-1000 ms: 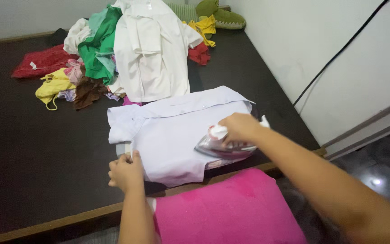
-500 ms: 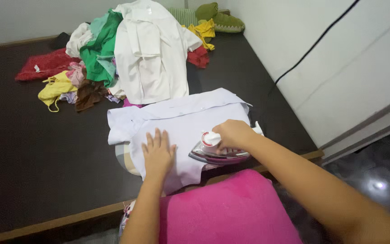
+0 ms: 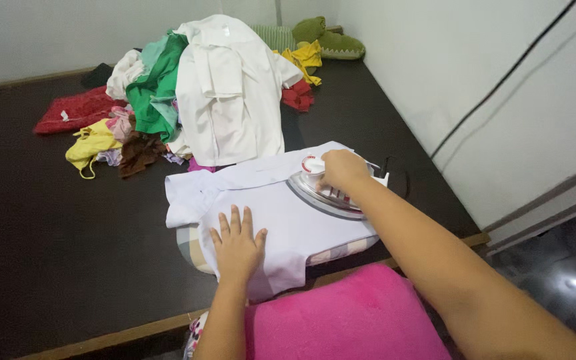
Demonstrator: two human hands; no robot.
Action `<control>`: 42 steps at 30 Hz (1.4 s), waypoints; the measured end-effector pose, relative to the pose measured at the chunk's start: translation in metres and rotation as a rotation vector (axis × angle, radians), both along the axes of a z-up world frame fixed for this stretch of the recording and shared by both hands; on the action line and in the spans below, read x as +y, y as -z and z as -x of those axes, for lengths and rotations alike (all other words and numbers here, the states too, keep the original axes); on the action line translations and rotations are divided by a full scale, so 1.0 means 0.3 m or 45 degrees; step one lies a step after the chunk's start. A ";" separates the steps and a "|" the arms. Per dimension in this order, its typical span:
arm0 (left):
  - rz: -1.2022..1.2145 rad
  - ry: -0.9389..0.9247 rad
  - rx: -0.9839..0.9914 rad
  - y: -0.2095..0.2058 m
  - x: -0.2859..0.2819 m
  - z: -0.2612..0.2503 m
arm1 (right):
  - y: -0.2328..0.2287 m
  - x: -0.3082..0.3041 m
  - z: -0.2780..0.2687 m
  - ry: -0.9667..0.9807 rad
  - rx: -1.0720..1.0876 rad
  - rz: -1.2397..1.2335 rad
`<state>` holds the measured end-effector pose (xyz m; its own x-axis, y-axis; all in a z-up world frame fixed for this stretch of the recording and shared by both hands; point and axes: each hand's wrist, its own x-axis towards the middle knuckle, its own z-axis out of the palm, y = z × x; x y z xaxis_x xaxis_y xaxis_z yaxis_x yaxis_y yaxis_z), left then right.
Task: The person irons a white shirt on a small ironing board placed on a dark table. They smooth the fabric, button the collar, and press various sections including the sleeves and body. The person repeatedly adjusts the shirt's position and uses the iron to remove wrinkles.
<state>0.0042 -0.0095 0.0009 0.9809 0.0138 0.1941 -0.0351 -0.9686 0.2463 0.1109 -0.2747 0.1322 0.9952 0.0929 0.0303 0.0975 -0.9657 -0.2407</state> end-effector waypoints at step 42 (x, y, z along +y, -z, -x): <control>0.937 -0.839 0.121 -0.043 0.223 0.155 | -0.036 -0.131 0.132 0.166 0.476 -0.260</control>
